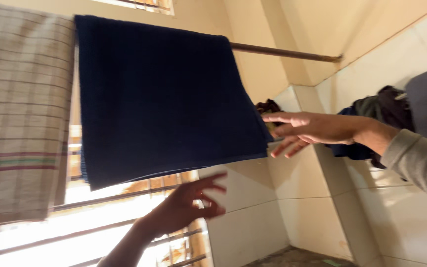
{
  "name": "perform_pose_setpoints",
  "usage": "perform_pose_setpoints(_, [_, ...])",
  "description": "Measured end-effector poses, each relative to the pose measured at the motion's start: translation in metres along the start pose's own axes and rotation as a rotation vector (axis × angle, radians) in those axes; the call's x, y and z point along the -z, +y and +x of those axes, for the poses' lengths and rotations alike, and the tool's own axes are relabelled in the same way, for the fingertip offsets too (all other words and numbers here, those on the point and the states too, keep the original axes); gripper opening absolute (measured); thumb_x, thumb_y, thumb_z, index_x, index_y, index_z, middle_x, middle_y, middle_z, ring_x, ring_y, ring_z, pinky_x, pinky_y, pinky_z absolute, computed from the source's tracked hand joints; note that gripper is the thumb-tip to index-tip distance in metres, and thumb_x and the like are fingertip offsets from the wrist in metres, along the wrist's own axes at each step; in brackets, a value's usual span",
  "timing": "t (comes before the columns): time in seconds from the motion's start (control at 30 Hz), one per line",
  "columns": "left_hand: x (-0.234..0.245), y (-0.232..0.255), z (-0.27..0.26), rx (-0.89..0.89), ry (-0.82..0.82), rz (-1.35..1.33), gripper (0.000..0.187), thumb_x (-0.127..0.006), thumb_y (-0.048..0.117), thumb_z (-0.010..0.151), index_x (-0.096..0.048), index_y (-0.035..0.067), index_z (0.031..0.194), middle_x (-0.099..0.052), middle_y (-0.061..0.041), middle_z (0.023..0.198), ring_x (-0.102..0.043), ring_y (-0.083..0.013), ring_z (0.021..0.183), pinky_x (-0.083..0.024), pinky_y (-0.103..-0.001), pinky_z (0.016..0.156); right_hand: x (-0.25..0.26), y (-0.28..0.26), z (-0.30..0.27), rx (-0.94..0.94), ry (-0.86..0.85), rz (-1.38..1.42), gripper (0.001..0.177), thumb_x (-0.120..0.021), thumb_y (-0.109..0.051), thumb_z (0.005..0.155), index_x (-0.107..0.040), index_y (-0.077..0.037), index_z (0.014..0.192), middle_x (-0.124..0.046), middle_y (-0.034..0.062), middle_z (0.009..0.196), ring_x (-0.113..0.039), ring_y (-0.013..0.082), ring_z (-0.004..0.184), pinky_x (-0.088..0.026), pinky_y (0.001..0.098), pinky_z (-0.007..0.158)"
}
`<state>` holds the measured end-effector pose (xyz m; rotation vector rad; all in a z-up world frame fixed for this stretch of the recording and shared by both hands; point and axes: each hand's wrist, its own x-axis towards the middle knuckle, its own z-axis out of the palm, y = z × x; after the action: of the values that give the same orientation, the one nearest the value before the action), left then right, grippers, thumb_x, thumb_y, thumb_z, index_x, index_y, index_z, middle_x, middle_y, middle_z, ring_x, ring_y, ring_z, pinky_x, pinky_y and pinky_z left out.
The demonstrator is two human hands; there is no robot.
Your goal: The person folds a dark blue towel and hangs it on a metal rod near a window. They then fold a grey towel and hang it on the same rod next to the blue one. Finally, they adjust a checkered towel already hanging on the rod.
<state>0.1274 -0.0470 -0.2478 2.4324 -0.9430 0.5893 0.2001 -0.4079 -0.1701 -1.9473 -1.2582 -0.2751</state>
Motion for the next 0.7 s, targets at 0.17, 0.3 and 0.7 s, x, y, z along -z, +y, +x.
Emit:
perform_pose_setpoints(0.17, [-0.015, 0.012, 0.067, -0.011, 0.13, 0.034, 0.048, -0.075, 0.044, 0.084, -0.076, 0.009, 0.117, -0.079, -0.005, 0.113, -0.07, -0.0129, 0.116, -0.055, -0.036, 0.097, 0.017, -0.004, -0.014, -0.055, 0.067, -0.237, 0.056, -0.066, -0.042, 0.089, -0.068, -0.007, 0.132, -0.081, 0.0143, 0.116, -0.079, 0.0238, 0.102, -0.063, 0.0393, 0.092])
perform_pose_setpoints(0.3, [-0.024, -0.003, 0.114, -0.011, 0.207, -0.265, 0.042, -0.075, 0.039, 0.085, -0.077, 0.01, 0.116, -0.078, -0.006, 0.111, -0.07, -0.017, 0.104, -0.057, -0.037, 0.091, 0.051, 0.01, -0.033, -0.148, 0.243, -0.661, 0.051, -0.069, -0.037, 0.083, -0.069, -0.013, 0.128, -0.082, 0.0074, 0.107, -0.081, 0.0198, 0.095, -0.062, 0.0373, 0.089])
perform_pose_setpoints(0.7, [-0.095, -0.042, 0.196, -0.245, 0.877, 0.237, 0.022, -0.072, 0.019, 0.091, -0.068, 0.006, 0.108, -0.072, -0.014, 0.101, -0.067, -0.029, 0.095, -0.054, -0.042, 0.081, 0.17, 0.033, -0.166, -0.59, 0.774, -1.525, 0.038, -0.068, -0.048, 0.093, -0.078, -0.02, 0.116, -0.079, 0.0008, 0.109, -0.075, 0.0251, 0.102, -0.057, 0.0474, 0.095])
